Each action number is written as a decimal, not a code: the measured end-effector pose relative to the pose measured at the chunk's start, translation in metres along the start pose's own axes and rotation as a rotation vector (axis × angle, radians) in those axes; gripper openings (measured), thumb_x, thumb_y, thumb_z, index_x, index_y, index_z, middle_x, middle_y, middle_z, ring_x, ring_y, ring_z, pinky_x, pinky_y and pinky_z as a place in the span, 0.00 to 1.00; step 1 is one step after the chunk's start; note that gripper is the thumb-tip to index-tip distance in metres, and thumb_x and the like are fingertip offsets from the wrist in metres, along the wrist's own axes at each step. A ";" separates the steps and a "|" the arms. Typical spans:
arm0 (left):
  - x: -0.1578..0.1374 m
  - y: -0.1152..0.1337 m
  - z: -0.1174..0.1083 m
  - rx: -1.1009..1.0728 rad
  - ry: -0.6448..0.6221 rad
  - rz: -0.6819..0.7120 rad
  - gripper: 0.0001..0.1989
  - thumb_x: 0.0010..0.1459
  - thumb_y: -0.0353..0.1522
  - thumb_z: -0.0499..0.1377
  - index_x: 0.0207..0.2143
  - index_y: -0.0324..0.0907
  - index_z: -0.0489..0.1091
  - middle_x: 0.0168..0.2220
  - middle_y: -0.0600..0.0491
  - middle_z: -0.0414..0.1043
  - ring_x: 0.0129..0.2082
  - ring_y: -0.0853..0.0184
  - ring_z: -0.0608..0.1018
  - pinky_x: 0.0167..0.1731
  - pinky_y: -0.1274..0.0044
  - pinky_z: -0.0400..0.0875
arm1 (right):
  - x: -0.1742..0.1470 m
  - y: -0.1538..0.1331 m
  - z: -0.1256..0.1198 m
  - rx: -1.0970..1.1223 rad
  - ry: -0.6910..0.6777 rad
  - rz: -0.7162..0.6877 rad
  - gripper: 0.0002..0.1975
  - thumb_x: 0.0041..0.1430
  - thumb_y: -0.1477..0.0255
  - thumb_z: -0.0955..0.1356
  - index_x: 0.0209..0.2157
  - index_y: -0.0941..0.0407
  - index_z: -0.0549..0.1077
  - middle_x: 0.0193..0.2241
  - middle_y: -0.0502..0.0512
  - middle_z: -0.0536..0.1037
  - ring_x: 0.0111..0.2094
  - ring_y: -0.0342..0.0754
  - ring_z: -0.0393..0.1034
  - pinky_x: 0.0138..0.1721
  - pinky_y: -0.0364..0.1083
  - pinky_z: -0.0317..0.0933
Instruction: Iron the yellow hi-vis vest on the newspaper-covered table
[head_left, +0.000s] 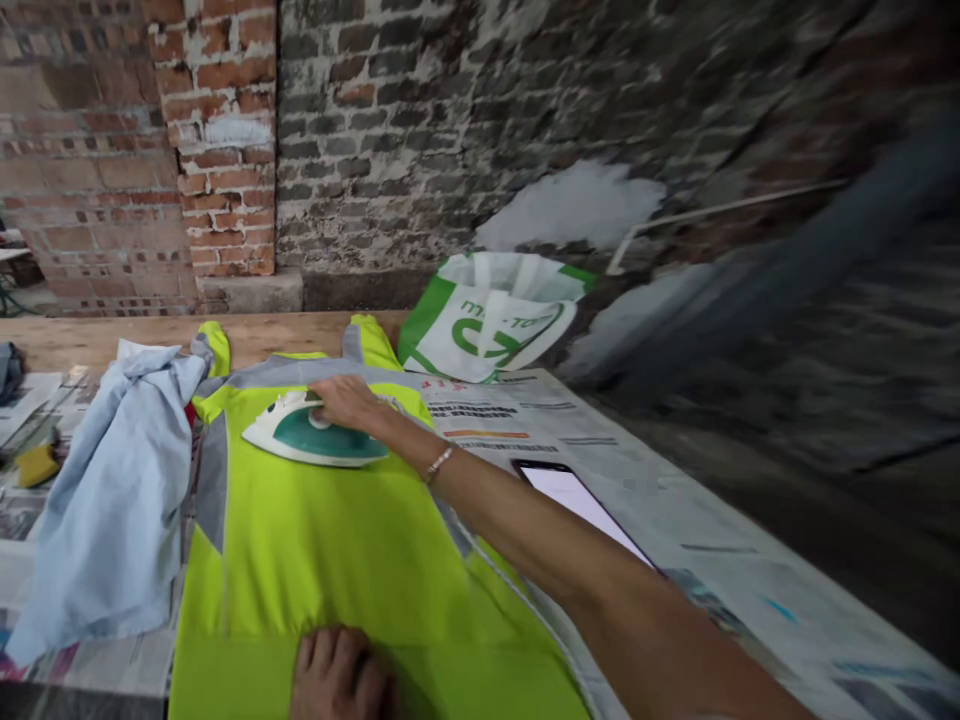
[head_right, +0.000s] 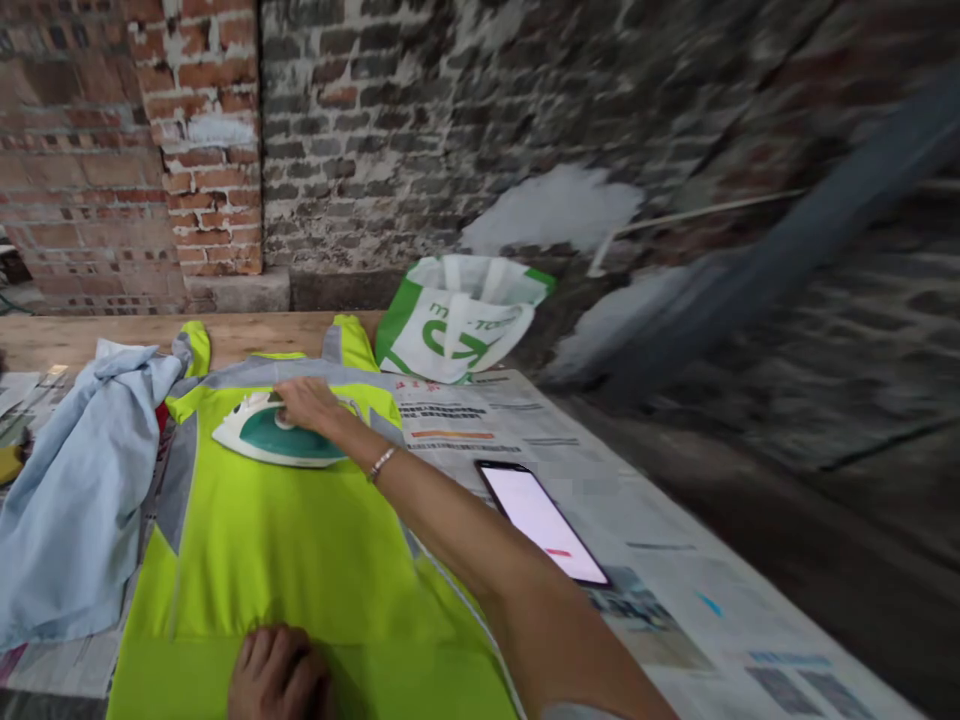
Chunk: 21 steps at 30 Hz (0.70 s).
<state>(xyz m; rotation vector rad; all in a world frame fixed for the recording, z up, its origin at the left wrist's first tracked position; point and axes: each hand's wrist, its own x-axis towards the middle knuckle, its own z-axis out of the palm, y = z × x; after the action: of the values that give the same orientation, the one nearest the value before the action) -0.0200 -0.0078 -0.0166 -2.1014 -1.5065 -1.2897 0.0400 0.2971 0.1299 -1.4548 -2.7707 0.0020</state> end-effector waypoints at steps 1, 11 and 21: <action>0.001 0.000 -0.001 -0.010 0.007 -0.013 0.06 0.58 0.25 0.56 0.31 0.45 0.67 0.31 0.53 0.73 0.29 0.65 0.72 0.31 0.72 0.63 | -0.018 -0.004 -0.001 0.004 -0.008 -0.005 0.17 0.62 0.66 0.69 0.52 0.53 0.78 0.47 0.62 0.83 0.51 0.58 0.76 0.45 0.47 0.63; 0.017 -0.004 -0.019 -0.021 -0.069 0.062 0.08 0.61 0.23 0.55 0.35 0.46 0.68 0.33 0.54 0.75 0.31 0.64 0.75 0.33 0.73 0.66 | -0.169 -0.034 -0.010 0.093 -0.112 0.010 0.13 0.62 0.70 0.68 0.47 0.52 0.78 0.44 0.59 0.85 0.47 0.57 0.79 0.41 0.47 0.62; 0.012 -0.001 -0.015 -0.026 -0.089 0.012 0.07 0.67 0.27 0.54 0.38 0.45 0.70 0.35 0.52 0.75 0.34 0.63 0.75 0.37 0.71 0.65 | -0.097 0.017 -0.003 0.022 0.019 0.075 0.17 0.67 0.66 0.65 0.54 0.52 0.75 0.48 0.63 0.83 0.49 0.58 0.77 0.45 0.49 0.65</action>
<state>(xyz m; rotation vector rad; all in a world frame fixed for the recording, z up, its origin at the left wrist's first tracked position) -0.0278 -0.0097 0.0008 -2.2080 -1.5181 -1.2330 0.1091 0.2267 0.1319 -1.5437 -2.6908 0.0184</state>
